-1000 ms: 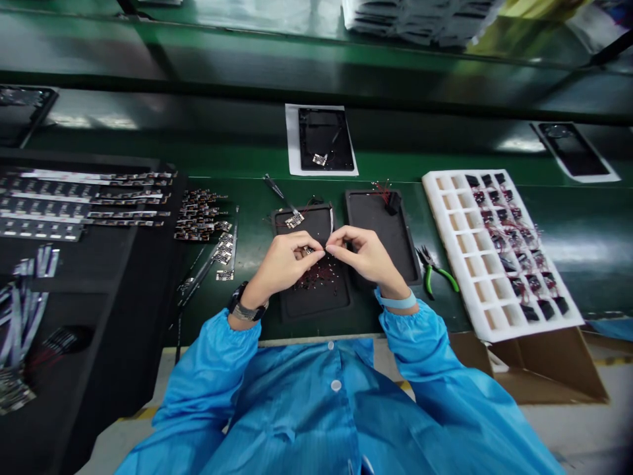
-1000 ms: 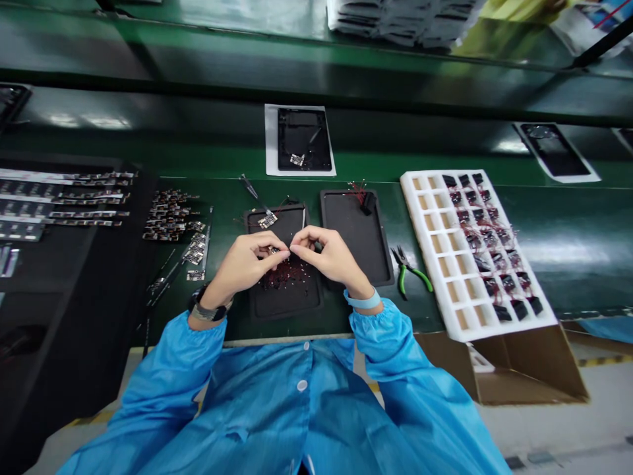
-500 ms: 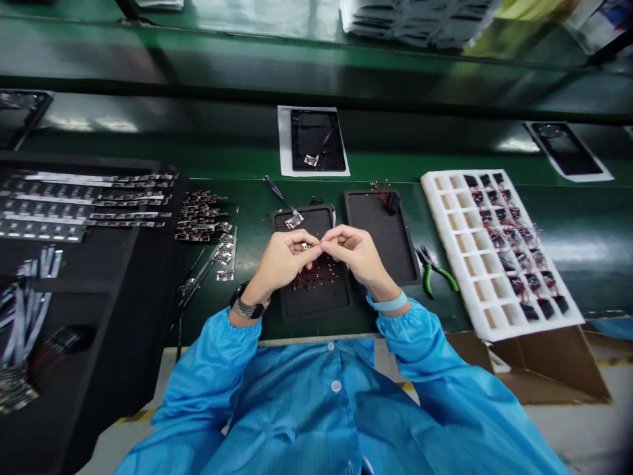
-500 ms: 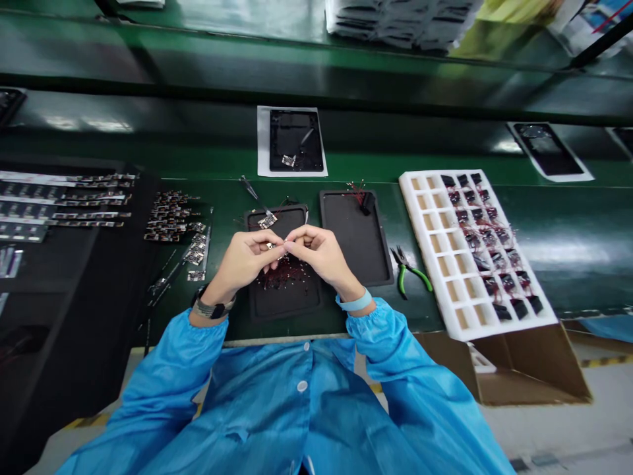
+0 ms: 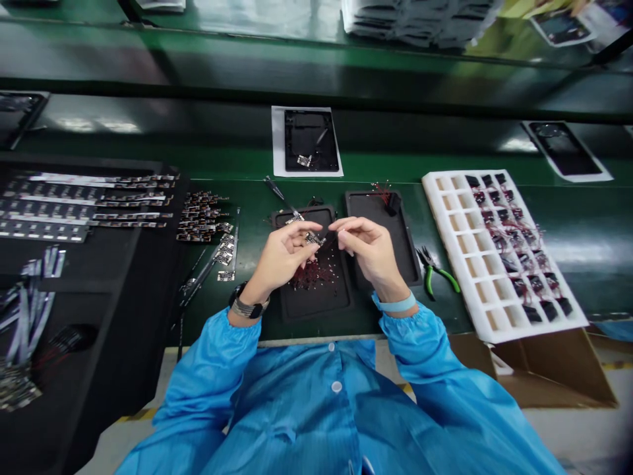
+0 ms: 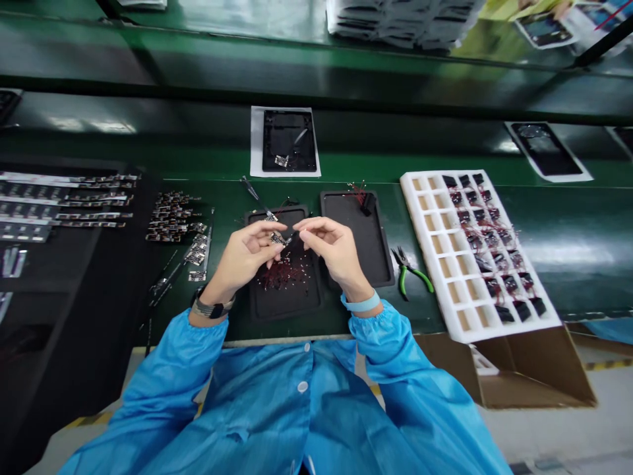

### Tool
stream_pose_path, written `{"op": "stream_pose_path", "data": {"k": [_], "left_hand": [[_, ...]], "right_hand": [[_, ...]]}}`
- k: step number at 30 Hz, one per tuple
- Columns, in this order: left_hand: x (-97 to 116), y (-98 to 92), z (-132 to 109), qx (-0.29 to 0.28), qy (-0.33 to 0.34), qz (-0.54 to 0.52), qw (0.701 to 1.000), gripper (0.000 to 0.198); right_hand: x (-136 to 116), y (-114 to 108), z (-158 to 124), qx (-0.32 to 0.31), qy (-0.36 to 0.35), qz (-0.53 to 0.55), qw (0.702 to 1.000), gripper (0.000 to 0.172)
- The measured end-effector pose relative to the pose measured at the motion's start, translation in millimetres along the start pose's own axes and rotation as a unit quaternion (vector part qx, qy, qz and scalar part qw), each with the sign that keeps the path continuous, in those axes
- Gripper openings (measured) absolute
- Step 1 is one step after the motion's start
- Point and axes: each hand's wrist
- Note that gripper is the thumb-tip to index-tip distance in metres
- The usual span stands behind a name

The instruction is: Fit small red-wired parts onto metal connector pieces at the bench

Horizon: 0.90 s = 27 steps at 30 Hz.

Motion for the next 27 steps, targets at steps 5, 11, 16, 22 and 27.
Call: {"op": "stream_pose_path", "data": {"k": [5, 11, 16, 22, 27], "left_hand": [[1.7, -5.9, 0.6, 0.075, 0.048, -0.034, 0.995, 0.032], [4.3, -15.1, 2.1, 0.041, 0.100, -0.055, 0.993, 0.007], [5.4, -14.9, 1.2, 0.031, 0.070, -0.034, 0.997, 0.019], [6.2, -12.8, -1.2, 0.016, 0.054, 0.018, 0.998, 0.027], [7.2, -12.7, -1.6, -0.076, 0.061, 0.154, 0.983, 0.019]], "right_hand": [[-0.2, -12.5, -0.1, 0.005, -0.006, -0.017, 1.000, 0.018], [-2.5, -16.1, -1.4, 0.005, -0.034, -0.060, 0.998, 0.013], [-8.6, -17.1, -3.4, -0.022, -0.053, -0.126, 0.990, 0.015], [-11.2, -16.4, -4.9, -0.091, -0.056, -0.200, 0.974, 0.018], [-11.7, -15.9, -3.7, -0.195, -0.029, -0.190, 0.962, 0.025]]}}
Point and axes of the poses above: each hand's wrist, its own z-axis towards the middle knuckle, its own y-axis out of the palm, x = y × z, and after that the axes turned 15 degrees about -z, right-handed
